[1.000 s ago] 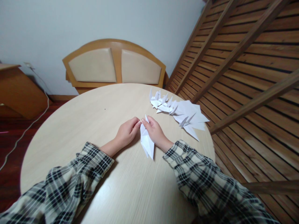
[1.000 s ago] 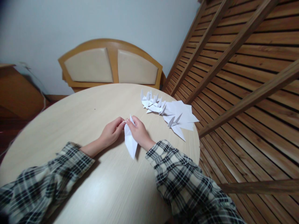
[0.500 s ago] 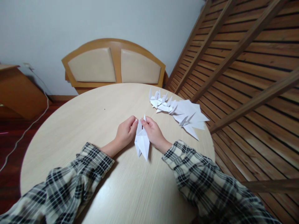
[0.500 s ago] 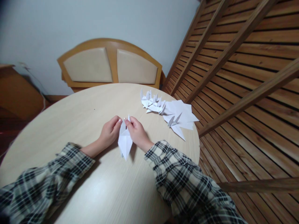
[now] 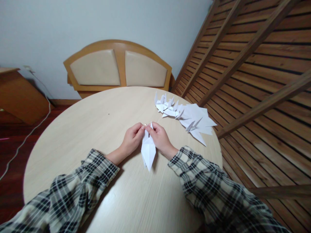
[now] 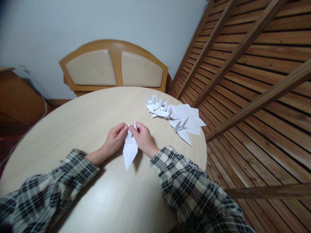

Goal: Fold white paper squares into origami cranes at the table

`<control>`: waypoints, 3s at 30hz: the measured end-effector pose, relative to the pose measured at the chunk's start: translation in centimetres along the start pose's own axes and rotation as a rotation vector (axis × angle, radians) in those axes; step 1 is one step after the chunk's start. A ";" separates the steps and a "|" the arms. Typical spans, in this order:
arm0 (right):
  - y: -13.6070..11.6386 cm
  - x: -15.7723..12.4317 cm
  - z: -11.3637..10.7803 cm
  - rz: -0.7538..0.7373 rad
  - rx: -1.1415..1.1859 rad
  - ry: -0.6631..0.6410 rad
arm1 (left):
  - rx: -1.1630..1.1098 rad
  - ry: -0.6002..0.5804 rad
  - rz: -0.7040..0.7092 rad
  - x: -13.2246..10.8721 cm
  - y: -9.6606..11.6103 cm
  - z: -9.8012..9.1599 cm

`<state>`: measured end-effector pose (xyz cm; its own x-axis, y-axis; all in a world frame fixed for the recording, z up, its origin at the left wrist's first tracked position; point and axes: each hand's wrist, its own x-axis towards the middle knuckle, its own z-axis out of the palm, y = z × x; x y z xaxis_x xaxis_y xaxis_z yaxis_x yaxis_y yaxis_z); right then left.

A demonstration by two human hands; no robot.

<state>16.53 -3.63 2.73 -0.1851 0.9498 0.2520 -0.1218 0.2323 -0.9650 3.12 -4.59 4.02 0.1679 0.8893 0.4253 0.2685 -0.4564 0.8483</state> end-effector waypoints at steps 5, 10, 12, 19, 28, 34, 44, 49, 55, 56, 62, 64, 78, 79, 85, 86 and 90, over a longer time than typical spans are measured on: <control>-0.2 -0.2 0.2 -0.026 -0.038 0.028 | -0.045 -0.002 -0.039 0.0 0.2 0.3; -0.4 -0.1 0.1 -0.047 -0.079 0.025 | -0.088 -0.015 -0.067 -0.1 0.1 0.3; -0.2 0.0 -0.1 -0.038 -0.051 0.017 | -0.114 -0.019 -0.063 0.0 0.0 0.3; 1.0 0.1 -0.3 -0.006 -0.051 -0.017 | -0.148 -0.001 -0.078 0.1 -0.6 0.2; 1.3 0.0 -0.3 -0.004 -0.089 0.003 | -0.085 -0.049 -0.099 -0.1 -0.7 0.2; 1.6 0.3 -0.5 0.016 -0.094 -0.019 | -0.098 -0.011 -0.108 0.3 -0.9 0.0; 1.8 0.5 -0.8 -0.035 -0.163 -0.003 | -0.226 -0.036 -0.168 0.8 -1.3 0.2; 1.9 0.7 -1.0 -0.042 -0.168 0.009 | -0.229 -0.046 -0.172 0.9 -1.1 0.2; 1.8 0.9 -1.1 -0.039 -0.145 -0.011 | -0.122 -0.082 -0.145 0.8 -0.7 -0.5; 1.8 0.9 -1.1 -0.032 -0.137 -0.014 | -0.105 -0.076 -0.139 0.8 -0.7 -0.7; 1.5 1.0 -1.1 -0.013 -0.100 -0.101 | -0.084 -0.003 -0.109 1.3 -1.7 -1.6; 1.5 1.0 -1.1 0.008 -0.116 -0.133 | -0.093 0.012 -0.112 1.6 -2.1 -1.6; 2.2 1.8 -1.6 0.110 -0.004 -0.128 | -0.223 -0.056 -0.208 2.0 -3.3 -0.9; 2.3 1.9 -1.7 0.108 0.004 -0.120 | -0.221 -0.086 -0.206 2.0 -3.5 -0.8; 2.3 2.0 -2.0 0.061 -0.009 -0.070 | -0.166 -0.223 -0.178 2.1 -3.1 -1.0; 2.2 2.0 -2.0 0.068 -0.001 -0.058 | -0.168 -0.206 -0.180 2.1 -3.0 -1.1; 2.1 2.1 -2.0 0.161 0.067 -0.046 | -0.201 -0.099 -0.177 2.0 -3.0 -1.2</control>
<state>17.81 -0.74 1.04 -0.2518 0.9627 0.0989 -0.1513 0.0618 -0.9865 1.55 -1.42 2.74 0.2296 0.9432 0.2403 0.1104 -0.2706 0.9563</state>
